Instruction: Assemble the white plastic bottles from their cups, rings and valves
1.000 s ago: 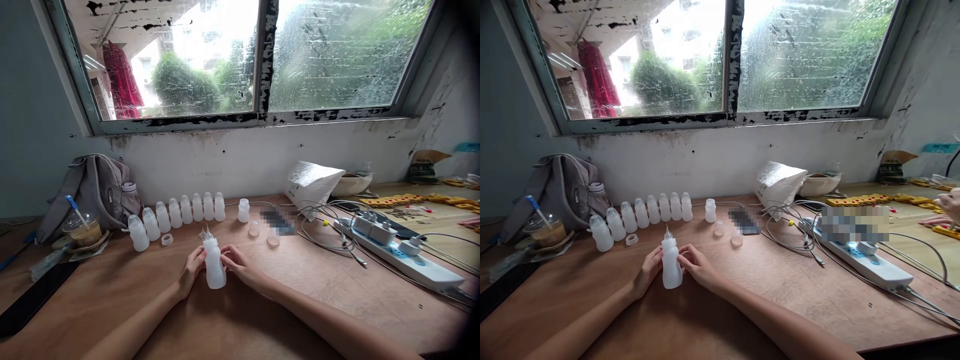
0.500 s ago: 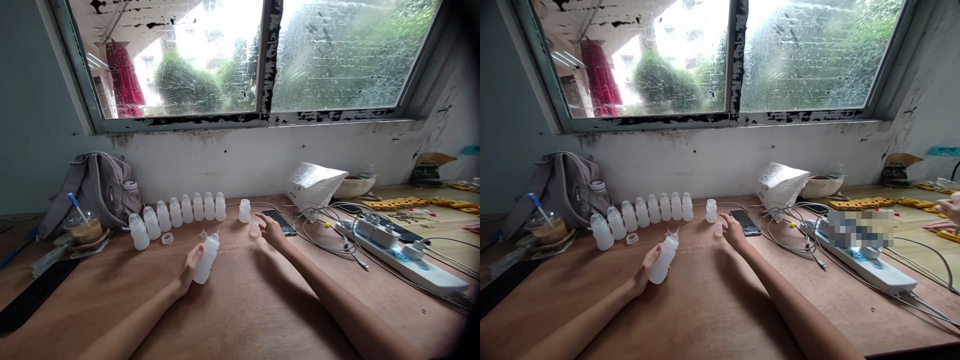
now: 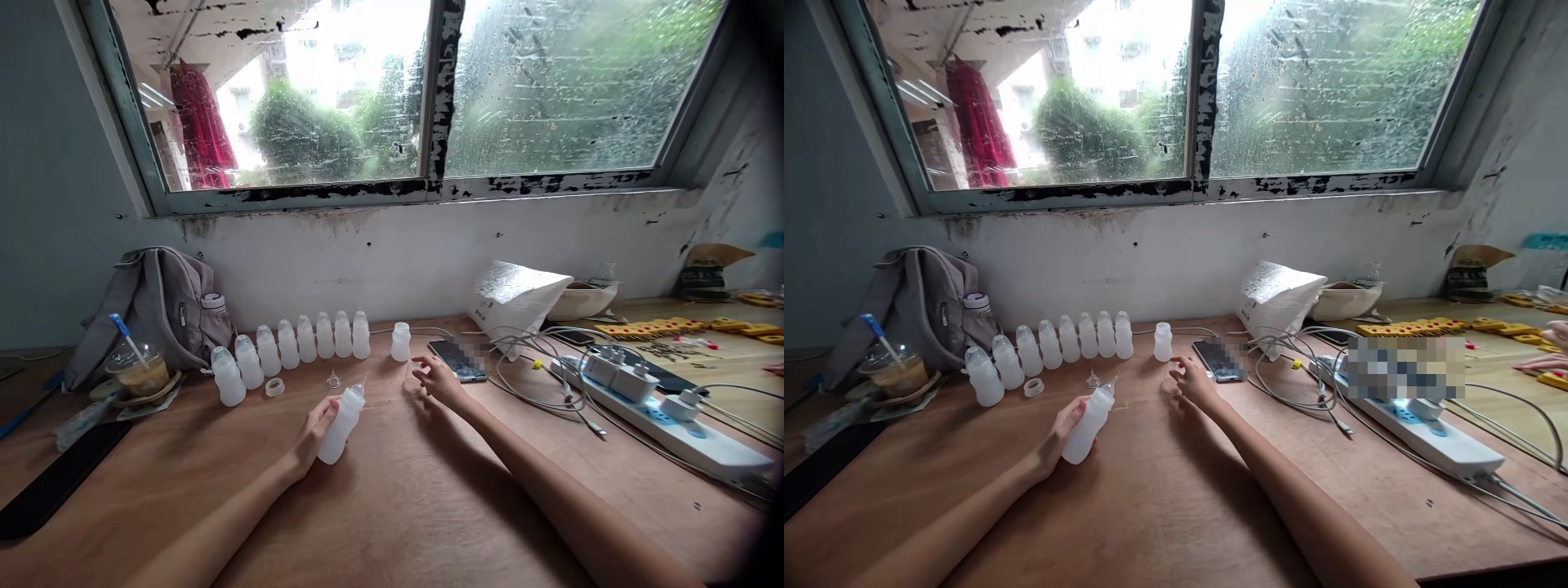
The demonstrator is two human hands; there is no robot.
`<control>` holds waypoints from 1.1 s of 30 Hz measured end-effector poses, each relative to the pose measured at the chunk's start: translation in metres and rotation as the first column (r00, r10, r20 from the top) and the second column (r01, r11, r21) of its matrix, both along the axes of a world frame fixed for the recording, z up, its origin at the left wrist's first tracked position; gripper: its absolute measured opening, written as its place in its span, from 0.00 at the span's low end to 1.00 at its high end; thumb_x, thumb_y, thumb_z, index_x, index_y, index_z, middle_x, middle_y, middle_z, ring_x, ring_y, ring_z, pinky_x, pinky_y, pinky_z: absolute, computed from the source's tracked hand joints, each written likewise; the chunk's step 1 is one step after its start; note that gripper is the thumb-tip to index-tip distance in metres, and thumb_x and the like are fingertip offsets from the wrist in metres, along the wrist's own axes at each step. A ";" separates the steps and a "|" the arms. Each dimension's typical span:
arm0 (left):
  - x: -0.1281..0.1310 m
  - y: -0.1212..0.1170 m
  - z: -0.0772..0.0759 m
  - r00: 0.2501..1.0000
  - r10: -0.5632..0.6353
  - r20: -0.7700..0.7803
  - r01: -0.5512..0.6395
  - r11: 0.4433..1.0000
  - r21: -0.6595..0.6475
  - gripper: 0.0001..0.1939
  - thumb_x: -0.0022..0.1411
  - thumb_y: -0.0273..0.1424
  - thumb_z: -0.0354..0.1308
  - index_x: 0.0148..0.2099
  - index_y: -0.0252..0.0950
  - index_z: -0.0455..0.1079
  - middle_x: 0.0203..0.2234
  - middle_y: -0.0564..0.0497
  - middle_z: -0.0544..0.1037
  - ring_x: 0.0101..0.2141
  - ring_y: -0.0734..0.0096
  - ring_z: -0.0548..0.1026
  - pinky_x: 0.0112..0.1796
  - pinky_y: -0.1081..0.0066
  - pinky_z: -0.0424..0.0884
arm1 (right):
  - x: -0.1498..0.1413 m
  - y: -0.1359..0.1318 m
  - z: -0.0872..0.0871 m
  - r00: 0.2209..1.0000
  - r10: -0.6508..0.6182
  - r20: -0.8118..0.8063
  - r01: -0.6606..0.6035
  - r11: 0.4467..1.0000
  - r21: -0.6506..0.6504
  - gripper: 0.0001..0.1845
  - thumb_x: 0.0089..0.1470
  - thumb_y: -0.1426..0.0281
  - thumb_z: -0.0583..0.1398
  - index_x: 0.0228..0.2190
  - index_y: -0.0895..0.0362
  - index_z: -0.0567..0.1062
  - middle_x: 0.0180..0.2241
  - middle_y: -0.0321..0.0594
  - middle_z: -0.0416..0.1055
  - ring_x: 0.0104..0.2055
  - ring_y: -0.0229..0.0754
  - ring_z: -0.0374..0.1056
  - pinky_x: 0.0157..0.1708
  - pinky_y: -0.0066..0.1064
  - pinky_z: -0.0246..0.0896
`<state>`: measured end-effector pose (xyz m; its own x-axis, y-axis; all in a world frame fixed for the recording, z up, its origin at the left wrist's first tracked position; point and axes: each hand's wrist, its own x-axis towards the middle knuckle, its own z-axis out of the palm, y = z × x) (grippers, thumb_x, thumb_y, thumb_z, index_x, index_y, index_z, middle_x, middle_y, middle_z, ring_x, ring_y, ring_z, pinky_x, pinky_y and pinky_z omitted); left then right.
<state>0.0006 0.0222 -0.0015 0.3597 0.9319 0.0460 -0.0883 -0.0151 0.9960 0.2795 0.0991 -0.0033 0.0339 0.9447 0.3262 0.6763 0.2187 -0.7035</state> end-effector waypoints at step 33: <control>0.001 0.000 0.000 0.981 -0.123 -0.152 0.146 0.977 0.153 0.25 0.55 0.45 0.52 0.47 0.30 0.67 0.34 0.44 0.75 0.34 0.65 0.71 0.30 0.74 0.64 | -0.068 -0.068 0.035 0.859 0.189 -0.476 -0.284 0.949 -0.135 0.24 0.44 0.51 0.57 0.15 0.57 0.58 0.11 0.31 0.62 0.09 0.30 0.56 0.07 0.20 0.46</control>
